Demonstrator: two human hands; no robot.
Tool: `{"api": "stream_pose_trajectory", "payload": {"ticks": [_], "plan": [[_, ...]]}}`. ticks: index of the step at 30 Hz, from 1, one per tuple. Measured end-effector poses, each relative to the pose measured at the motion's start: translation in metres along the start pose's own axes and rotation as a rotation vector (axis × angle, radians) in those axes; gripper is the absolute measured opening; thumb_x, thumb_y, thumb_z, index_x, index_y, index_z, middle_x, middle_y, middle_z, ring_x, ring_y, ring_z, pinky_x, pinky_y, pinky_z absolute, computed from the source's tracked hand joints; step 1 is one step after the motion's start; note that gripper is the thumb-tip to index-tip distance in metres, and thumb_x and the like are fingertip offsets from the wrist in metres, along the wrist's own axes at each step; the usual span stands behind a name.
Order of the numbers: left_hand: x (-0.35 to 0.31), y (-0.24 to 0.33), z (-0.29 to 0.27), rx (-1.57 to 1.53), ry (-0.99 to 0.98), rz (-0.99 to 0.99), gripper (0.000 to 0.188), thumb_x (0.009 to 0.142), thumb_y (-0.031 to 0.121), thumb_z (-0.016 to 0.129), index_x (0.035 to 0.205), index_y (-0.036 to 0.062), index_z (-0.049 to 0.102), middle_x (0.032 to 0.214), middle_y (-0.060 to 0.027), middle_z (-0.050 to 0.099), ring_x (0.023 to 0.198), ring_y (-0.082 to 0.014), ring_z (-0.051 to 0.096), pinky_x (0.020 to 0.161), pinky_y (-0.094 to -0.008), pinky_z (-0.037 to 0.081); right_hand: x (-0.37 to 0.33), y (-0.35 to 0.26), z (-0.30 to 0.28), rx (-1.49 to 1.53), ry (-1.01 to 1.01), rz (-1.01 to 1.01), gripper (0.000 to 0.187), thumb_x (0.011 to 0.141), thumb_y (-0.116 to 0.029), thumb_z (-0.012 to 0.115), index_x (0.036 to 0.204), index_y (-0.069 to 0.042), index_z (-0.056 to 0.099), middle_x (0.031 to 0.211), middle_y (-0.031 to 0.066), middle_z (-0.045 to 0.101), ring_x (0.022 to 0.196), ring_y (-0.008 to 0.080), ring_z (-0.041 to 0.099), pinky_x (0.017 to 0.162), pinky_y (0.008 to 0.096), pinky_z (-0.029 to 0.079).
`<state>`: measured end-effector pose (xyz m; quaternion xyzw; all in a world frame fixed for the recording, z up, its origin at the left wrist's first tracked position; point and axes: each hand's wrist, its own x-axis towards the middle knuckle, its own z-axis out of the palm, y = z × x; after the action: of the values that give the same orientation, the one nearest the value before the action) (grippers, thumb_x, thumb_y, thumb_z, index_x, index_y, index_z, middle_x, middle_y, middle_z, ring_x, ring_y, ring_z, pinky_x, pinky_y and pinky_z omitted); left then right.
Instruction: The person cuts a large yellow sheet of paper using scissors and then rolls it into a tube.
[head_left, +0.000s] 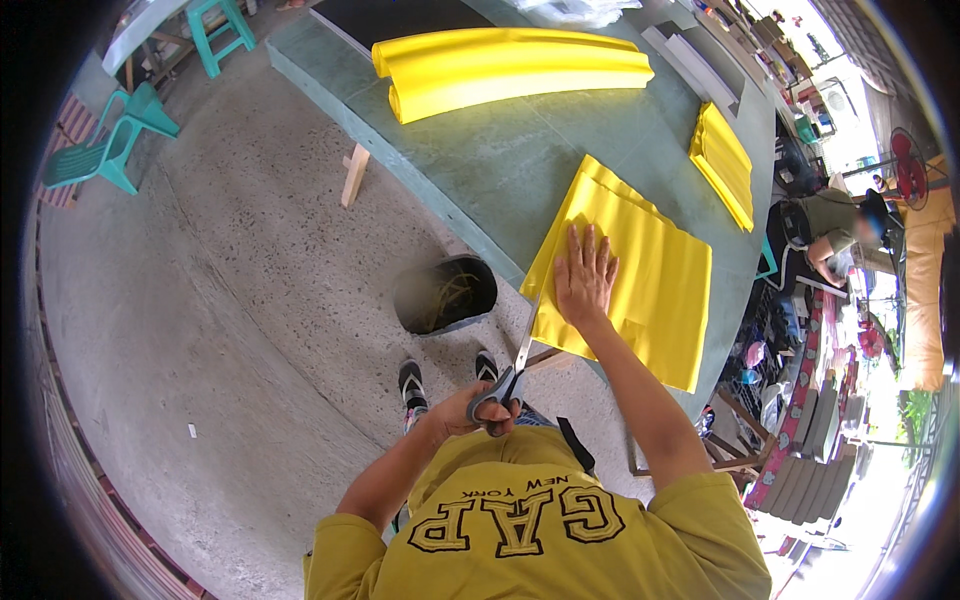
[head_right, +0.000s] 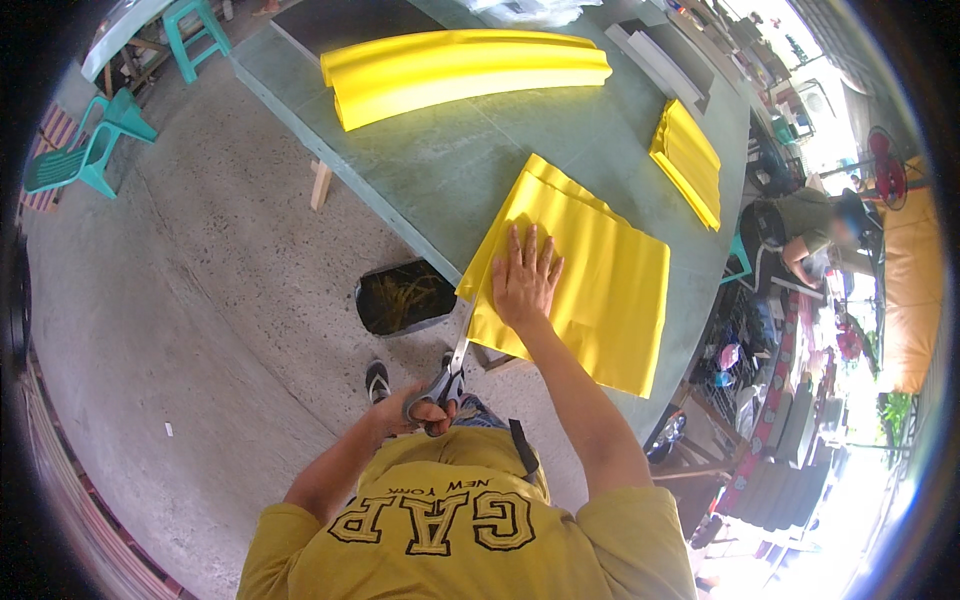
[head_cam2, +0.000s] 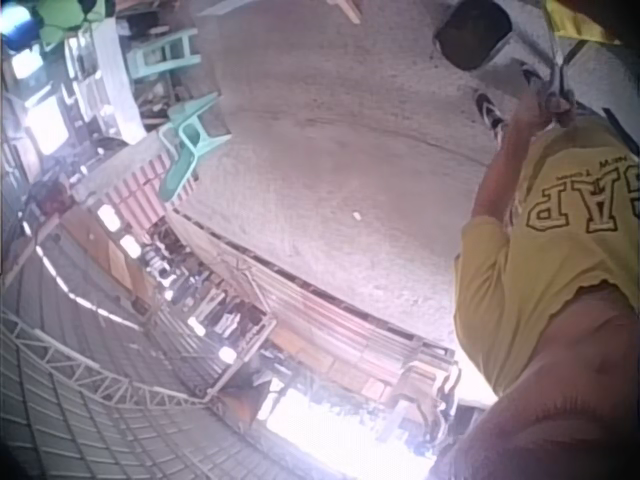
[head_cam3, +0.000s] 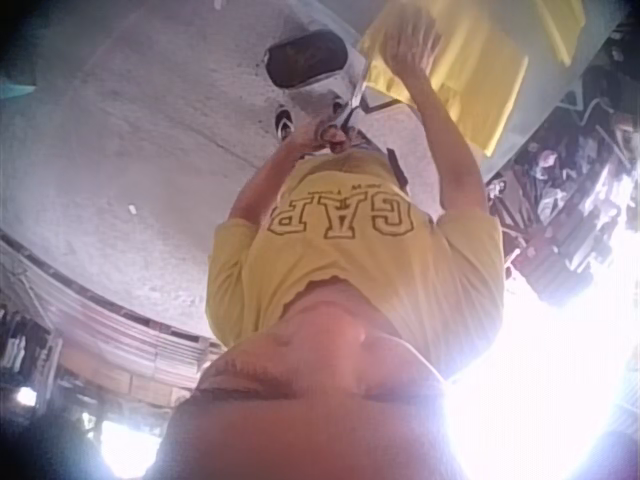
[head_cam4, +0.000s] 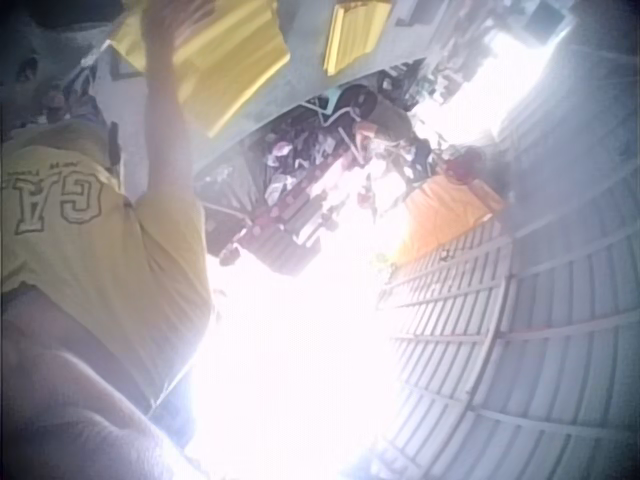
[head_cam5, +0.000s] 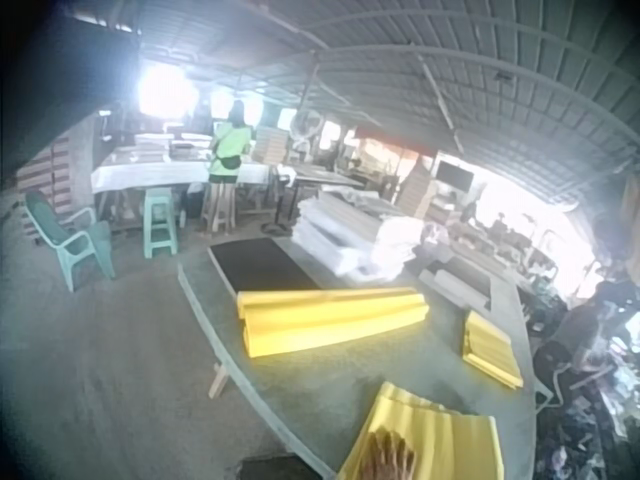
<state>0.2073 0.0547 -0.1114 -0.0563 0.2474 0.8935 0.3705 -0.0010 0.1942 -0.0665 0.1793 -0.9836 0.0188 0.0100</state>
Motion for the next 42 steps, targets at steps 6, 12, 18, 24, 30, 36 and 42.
{"api": "stream_pose_trajectory", "payload": {"ticks": [6, 12, 18, 24, 30, 36, 42], "plan": [[0.006, -0.002, 0.009, 0.115, -0.031, 0.024, 0.036, 0.068, 0.023, 0.072, 0.093, 0.0023, 0.057, 0.082, -0.0092, 0.062, 0.071, -0.0146, 0.057, 0.064, -0.0256, 0.044, -0.006, -0.001, -0.003, 0.026, -0.004, -0.016, 0.055, 0.091, -0.042, 0.027, 0.140, -0.018, 0.022, 0.146, 0.0124, 0.016, 0.133, 0.0384, 0.012, 0.107, 0.0533, 0.006], [0.019, 0.015, 0.015, 0.187, -0.130, 0.033, 0.035, 0.073, 0.022, 0.069, 0.098, 0.0040, 0.055, 0.089, -0.0093, 0.063, 0.077, -0.0128, 0.058, 0.066, -0.0247, 0.044, -0.007, -0.001, -0.001, 0.026, -0.018, -0.013, 0.056, 0.090, -0.042, 0.028, 0.141, -0.020, 0.020, 0.147, 0.0107, 0.015, 0.134, 0.0361, 0.011, 0.107, 0.0514, 0.005], [0.017, -0.004, 0.002, 0.058, -0.073, 0.056, 0.038, 0.071, 0.028, 0.072, 0.095, 0.0055, 0.055, 0.085, -0.0072, 0.061, 0.071, -0.0130, 0.054, 0.063, -0.0238, 0.041, -0.007, 0.000, -0.001, 0.038, -0.004, -0.018, 0.056, 0.090, -0.042, 0.028, 0.141, -0.019, 0.020, 0.146, 0.0114, 0.016, 0.134, 0.0371, 0.011, 0.107, 0.0526, 0.005], [0.012, 0.011, 0.010, 0.101, -0.093, 0.011, 0.038, 0.071, 0.028, 0.073, 0.096, 0.0052, 0.055, 0.084, -0.0077, 0.061, 0.071, -0.0137, 0.055, 0.065, -0.0252, 0.042, -0.007, 0.000, 0.001, 0.040, 0.014, -0.022, 0.055, 0.091, -0.041, 0.028, 0.141, -0.018, 0.022, 0.146, 0.0121, 0.017, 0.133, 0.0381, 0.012, 0.106, 0.0537, 0.006], [0.027, 0.027, 0.006, 0.099, -0.132, 0.032, 0.037, 0.073, 0.020, 0.070, 0.103, 0.0039, 0.054, 0.095, -0.0110, 0.062, 0.080, -0.0149, 0.058, 0.069, -0.0262, 0.046, -0.009, -0.001, 0.000, 0.067, -0.002, -0.012, 0.054, 0.091, -0.042, 0.026, 0.140, -0.022, 0.022, 0.146, 0.0075, 0.017, 0.135, 0.0319, 0.011, 0.108, 0.0489, 0.003], [0.033, 0.030, 0.010, 0.068, -0.182, 0.036, 0.036, 0.074, 0.018, 0.069, 0.102, 0.0026, 0.054, 0.096, -0.0109, 0.061, 0.079, -0.0152, 0.057, 0.069, -0.0266, 0.046, -0.009, 0.002, 0.000, 0.109, 0.020, -0.020, 0.052, 0.092, -0.042, 0.025, 0.140, -0.022, 0.025, 0.146, 0.0050, 0.020, 0.135, 0.0299, 0.012, 0.108, 0.0486, 0.003], [0.034, 0.014, -0.007, -0.011, -0.118, 0.050, 0.029, 0.075, 0.016, 0.069, 0.096, 0.0024, 0.056, 0.087, -0.0101, 0.061, 0.074, -0.0135, 0.057, 0.066, -0.0254, 0.044, -0.009, 0.000, 0.000, 0.093, 0.031, -0.013, 0.051, 0.091, -0.040, 0.027, 0.139, -0.022, 0.025, 0.146, 0.0053, 0.021, 0.135, 0.0303, 0.013, 0.108, 0.0493, 0.004]]}}
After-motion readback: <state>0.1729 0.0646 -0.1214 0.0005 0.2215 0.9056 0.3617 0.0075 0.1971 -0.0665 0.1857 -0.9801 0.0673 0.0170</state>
